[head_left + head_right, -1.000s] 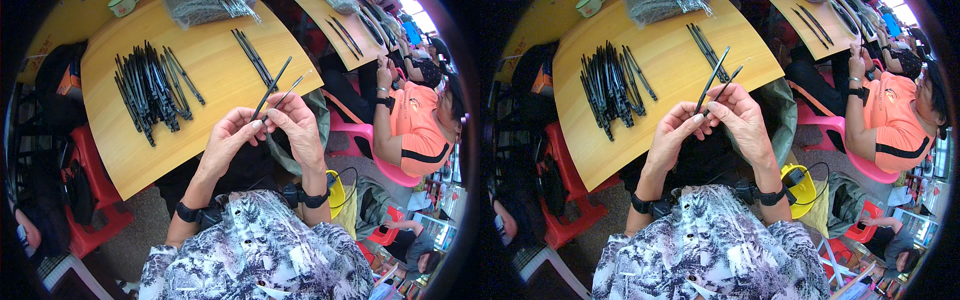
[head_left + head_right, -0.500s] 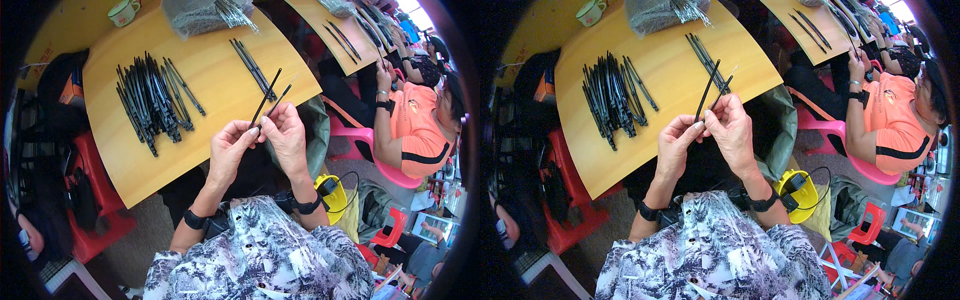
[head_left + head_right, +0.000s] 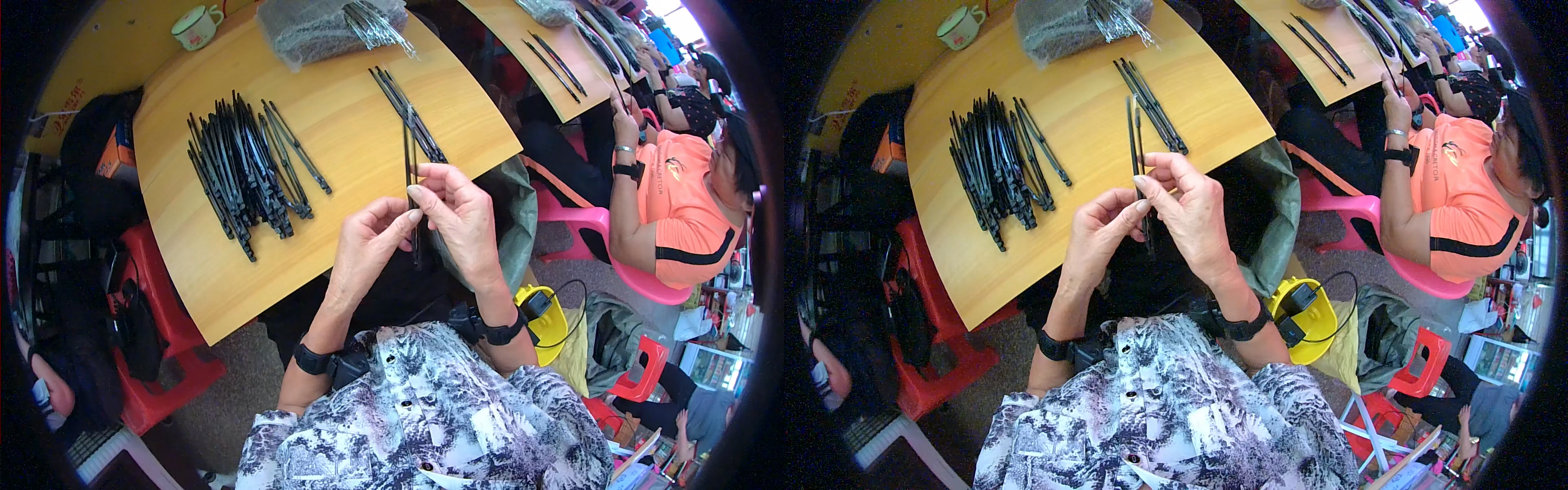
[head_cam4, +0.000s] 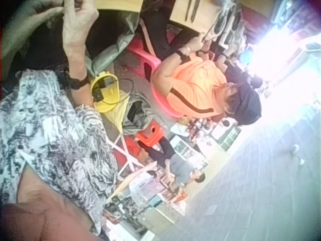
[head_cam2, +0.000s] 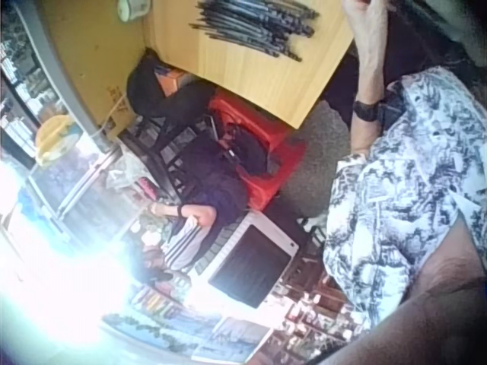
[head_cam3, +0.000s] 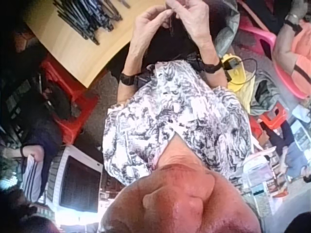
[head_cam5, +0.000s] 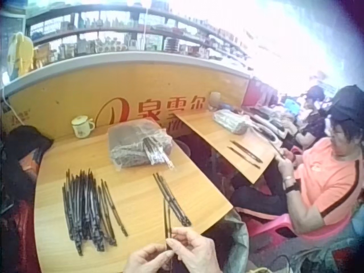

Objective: The recorder attaches small translucent parts to black plastic rods while seated at an assembly table in a manufacturing facility.

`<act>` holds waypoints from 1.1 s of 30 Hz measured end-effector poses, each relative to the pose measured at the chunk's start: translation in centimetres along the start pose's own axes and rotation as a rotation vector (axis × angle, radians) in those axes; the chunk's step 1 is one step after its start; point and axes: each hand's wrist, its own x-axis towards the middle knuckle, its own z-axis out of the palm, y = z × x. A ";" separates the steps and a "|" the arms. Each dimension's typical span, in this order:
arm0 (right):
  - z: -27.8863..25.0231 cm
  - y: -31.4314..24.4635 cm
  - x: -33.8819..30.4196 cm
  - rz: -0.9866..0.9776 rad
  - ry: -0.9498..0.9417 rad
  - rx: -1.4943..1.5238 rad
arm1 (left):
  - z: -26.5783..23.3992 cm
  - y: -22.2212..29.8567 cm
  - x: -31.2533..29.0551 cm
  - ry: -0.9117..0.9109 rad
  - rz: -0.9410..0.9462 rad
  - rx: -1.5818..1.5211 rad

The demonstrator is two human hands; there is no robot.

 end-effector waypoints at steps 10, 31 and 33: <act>1.2 -0.2 3.4 -0.335 0.029 -0.506 | -0.3 0.3 2.4 -0.037 0.135 -0.160; 4.1 -0.1 9.6 -0.457 0.008 -0.868 | -2.7 -0.6 0.7 -0.086 0.425 -0.122; 5.2 -0.2 8.8 -0.297 -0.276 -0.666 | -2.8 -0.4 0.0 -0.088 0.545 -0.082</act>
